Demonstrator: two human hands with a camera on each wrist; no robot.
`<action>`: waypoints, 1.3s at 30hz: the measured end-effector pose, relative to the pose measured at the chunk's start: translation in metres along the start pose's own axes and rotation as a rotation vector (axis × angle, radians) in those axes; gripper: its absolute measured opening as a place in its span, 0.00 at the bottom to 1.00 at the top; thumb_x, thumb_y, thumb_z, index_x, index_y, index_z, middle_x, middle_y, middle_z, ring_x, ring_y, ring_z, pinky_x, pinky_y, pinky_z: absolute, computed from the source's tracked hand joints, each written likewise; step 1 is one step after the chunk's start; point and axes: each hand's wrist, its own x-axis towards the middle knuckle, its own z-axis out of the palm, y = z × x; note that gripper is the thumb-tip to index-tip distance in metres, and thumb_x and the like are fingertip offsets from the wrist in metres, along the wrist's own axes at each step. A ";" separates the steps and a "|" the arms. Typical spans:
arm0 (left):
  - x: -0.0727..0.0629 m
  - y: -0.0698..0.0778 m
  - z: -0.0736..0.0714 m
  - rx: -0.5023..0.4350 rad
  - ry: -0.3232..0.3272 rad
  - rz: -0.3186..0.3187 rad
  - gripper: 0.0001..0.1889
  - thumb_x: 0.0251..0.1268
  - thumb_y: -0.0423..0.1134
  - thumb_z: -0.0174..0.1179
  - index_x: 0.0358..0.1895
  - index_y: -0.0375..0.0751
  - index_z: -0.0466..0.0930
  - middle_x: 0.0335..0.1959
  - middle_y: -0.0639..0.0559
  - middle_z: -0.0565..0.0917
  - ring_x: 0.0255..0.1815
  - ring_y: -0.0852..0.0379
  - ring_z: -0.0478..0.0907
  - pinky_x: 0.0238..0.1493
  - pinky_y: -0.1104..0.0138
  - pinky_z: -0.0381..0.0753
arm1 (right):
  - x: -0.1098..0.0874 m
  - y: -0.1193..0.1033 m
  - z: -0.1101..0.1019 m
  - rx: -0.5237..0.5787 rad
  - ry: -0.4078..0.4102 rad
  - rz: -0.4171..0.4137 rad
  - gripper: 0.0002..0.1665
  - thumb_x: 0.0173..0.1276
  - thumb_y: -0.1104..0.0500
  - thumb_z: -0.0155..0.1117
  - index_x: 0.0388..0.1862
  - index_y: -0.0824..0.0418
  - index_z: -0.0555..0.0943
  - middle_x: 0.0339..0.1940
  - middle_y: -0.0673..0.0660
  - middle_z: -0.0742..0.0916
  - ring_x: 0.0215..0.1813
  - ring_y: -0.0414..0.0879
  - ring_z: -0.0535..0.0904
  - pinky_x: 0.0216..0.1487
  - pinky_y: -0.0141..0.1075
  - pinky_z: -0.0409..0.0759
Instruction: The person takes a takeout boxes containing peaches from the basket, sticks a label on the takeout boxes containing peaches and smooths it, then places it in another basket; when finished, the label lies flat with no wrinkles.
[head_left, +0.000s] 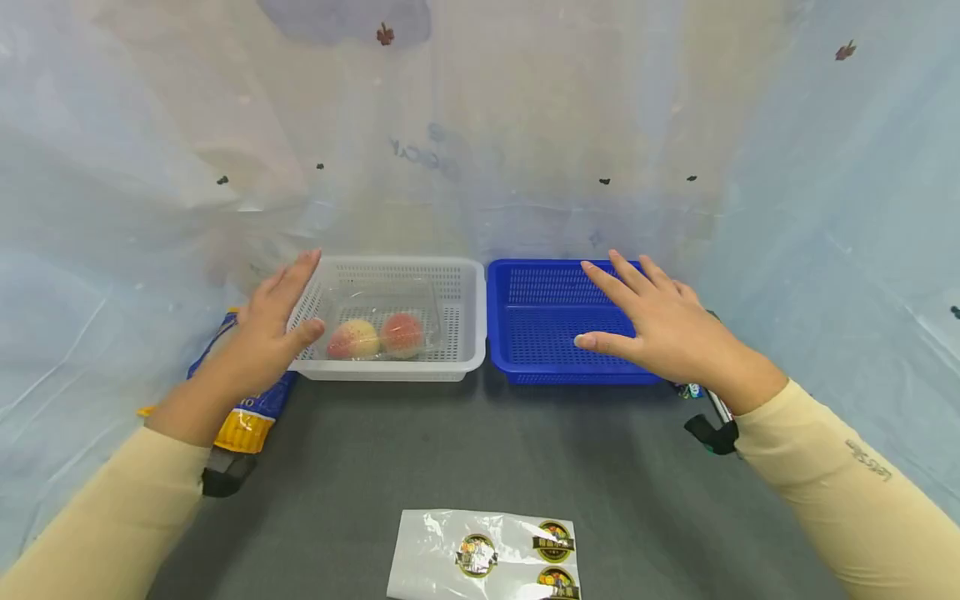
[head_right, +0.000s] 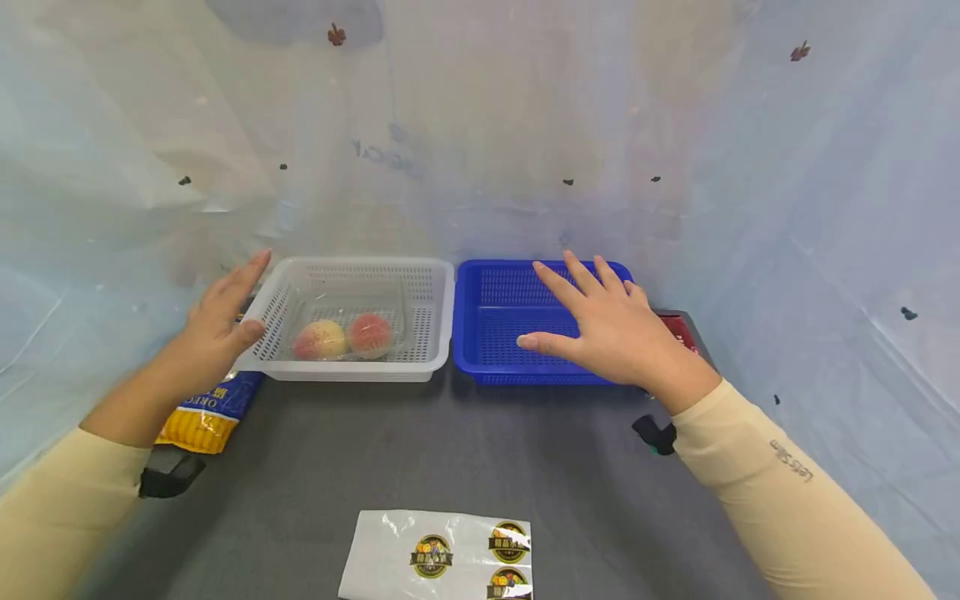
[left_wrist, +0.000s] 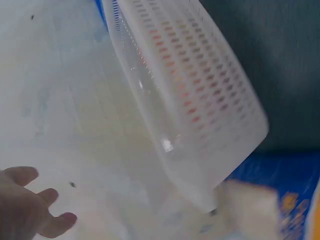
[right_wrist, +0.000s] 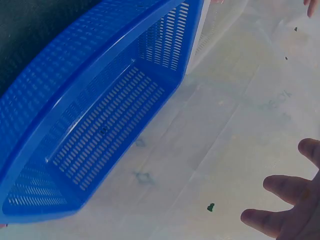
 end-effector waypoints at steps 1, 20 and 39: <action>-0.003 -0.004 0.002 -0.085 0.035 0.008 0.43 0.86 0.68 0.44 0.92 0.59 0.37 0.91 0.45 0.41 0.88 0.31 0.33 0.71 0.21 0.24 | 0.001 0.000 0.001 0.014 0.005 -0.002 0.59 0.75 0.18 0.53 0.93 0.35 0.43 0.93 0.53 0.44 0.89 0.68 0.36 0.72 0.82 0.45; -0.059 -0.031 0.083 -1.410 0.857 -0.070 0.38 0.86 0.68 0.39 0.85 0.48 0.62 0.81 0.33 0.66 0.76 0.39 0.65 0.63 0.52 0.64 | 0.026 0.009 0.032 0.248 0.129 -0.110 0.53 0.81 0.32 0.60 0.94 0.45 0.49 0.91 0.53 0.55 0.89 0.57 0.47 0.81 0.70 0.46; -0.048 -0.042 0.139 -1.759 1.177 -0.564 0.33 0.84 0.68 0.46 0.76 0.48 0.64 0.70 0.44 0.74 0.67 0.42 0.71 0.70 0.38 0.67 | 0.055 -0.015 0.065 0.478 0.121 -0.193 0.51 0.83 0.32 0.58 0.93 0.45 0.49 0.91 0.51 0.57 0.89 0.52 0.47 0.83 0.62 0.48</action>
